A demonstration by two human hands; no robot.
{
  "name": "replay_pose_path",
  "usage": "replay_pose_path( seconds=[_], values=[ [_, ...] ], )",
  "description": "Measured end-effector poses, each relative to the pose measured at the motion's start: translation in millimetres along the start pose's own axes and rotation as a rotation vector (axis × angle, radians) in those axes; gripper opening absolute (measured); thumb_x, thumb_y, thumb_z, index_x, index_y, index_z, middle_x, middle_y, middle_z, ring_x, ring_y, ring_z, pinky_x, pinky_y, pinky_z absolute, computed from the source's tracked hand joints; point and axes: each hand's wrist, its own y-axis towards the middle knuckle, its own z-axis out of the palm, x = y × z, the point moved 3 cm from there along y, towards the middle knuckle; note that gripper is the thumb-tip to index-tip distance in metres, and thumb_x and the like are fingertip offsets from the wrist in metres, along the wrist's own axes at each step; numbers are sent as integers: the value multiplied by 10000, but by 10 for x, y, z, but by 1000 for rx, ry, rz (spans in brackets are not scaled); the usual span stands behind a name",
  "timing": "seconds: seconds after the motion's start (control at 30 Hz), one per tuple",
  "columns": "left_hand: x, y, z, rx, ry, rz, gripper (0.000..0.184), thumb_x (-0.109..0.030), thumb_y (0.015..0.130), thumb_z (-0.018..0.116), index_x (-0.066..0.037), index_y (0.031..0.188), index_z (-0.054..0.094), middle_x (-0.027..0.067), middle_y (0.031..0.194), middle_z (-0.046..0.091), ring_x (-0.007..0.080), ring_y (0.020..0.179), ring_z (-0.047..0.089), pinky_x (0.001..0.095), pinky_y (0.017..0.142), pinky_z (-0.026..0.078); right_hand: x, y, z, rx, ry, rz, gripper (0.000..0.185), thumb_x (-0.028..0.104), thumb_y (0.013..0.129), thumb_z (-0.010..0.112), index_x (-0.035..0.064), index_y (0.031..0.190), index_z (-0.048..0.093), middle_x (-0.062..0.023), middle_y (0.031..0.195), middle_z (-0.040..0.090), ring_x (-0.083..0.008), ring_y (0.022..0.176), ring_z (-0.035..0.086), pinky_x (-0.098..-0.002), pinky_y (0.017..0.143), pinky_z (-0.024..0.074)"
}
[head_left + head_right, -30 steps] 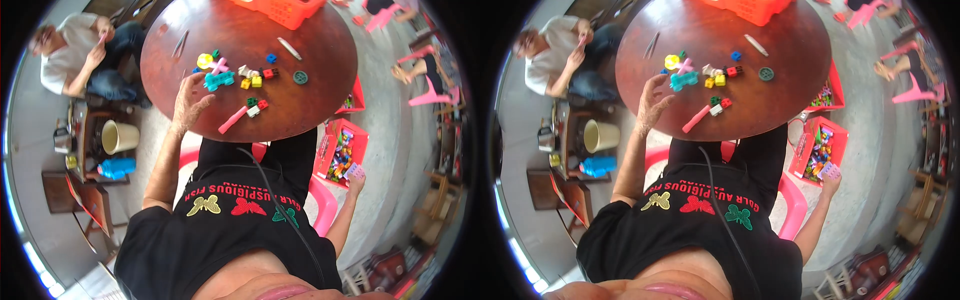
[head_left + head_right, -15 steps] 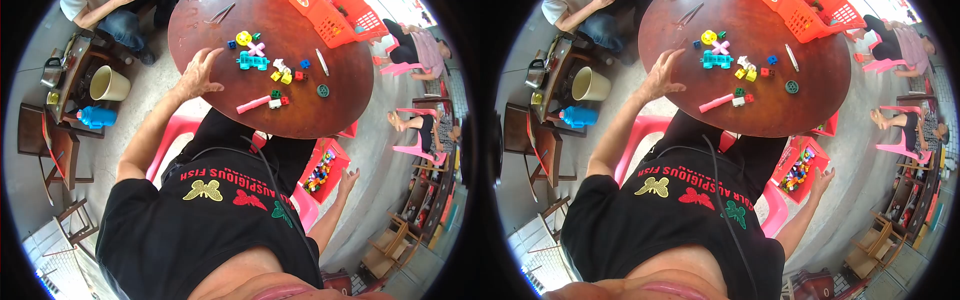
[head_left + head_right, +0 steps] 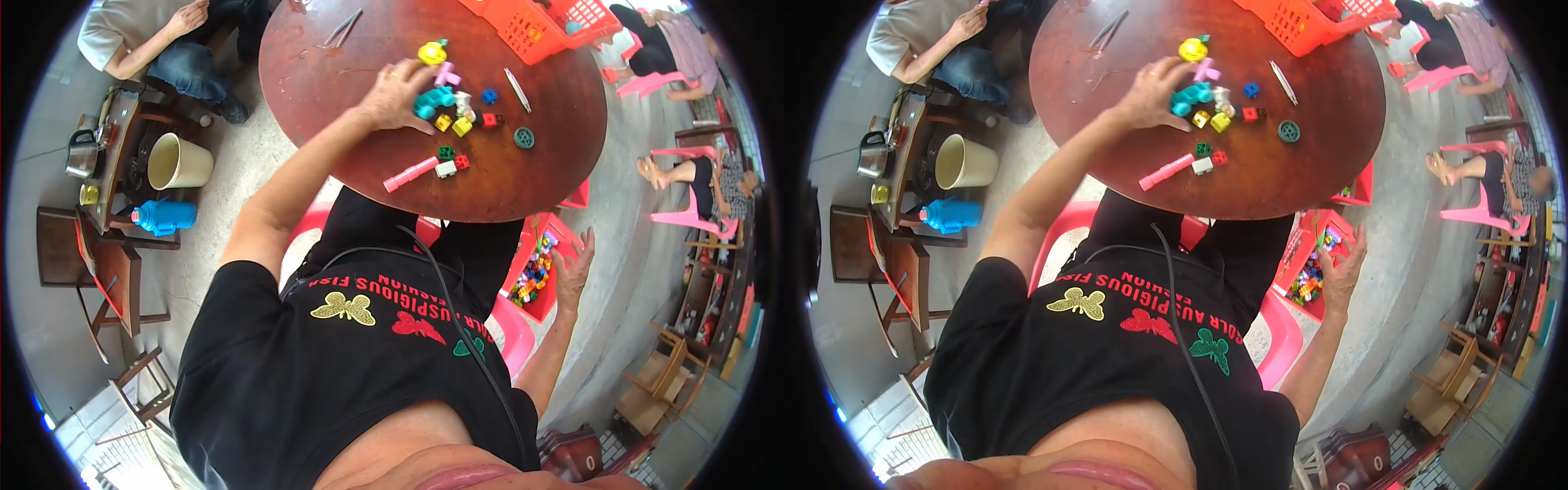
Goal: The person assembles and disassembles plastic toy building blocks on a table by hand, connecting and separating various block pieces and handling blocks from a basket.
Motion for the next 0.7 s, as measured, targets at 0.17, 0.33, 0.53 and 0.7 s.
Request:
replay_pose_path(
  seconds=[0.17, 0.33, 0.53, 0.7],
  values=[
    [-423, 243, 182, -26, -139, -32, 1047, -418, 562, 848, -189, 1419, 292, 184, 1352, 387, 372, 1284, 366, 542, 1058, 281, 365, 251, 165, 52, 82, -104, 844, 160, 773, 752, 108, 1451, 252, -148, 1415, 324, -324, 1241, 443, -414, 973, 462],
    [-441, 152, 210, -106, -232, -1, 1012, -280, 582, 826, -176, 1429, 281, 186, 1325, 395, 370, 1260, 382, 505, 1032, 322, 613, 472, 380, 127, 65, -227, 840, 122, 738, 753, 103, 1439, 291, -144, 1378, 353, -289, 1184, 480, -377, 946, 466],
    [-478, -4, -88, -11, -411, -262, 934, -101, 623, 811, -137, 1414, 317, 191, 1375, 363, 384, 1251, 408, 439, 1036, 384, 1079, 830, 412, 134, 35, -318, 722, 116, 767, 714, 86, 1395, 360, -151, 1240, 485, -275, 1074, 550, -379, 885, 480],
    [-129, 171, -140, -230, -787, -447, 611, -121, 782, 695, -75, 1337, 445, 162, 1262, 515, 270, 1156, 518, 390, 953, 450, 1817, 1733, 663, 261, 635, -337, 651, 113, 832, 652, -10, 1377, 320, -108, 914, 635, -217, 798, 637, -326, 733, 512]
  ],
)
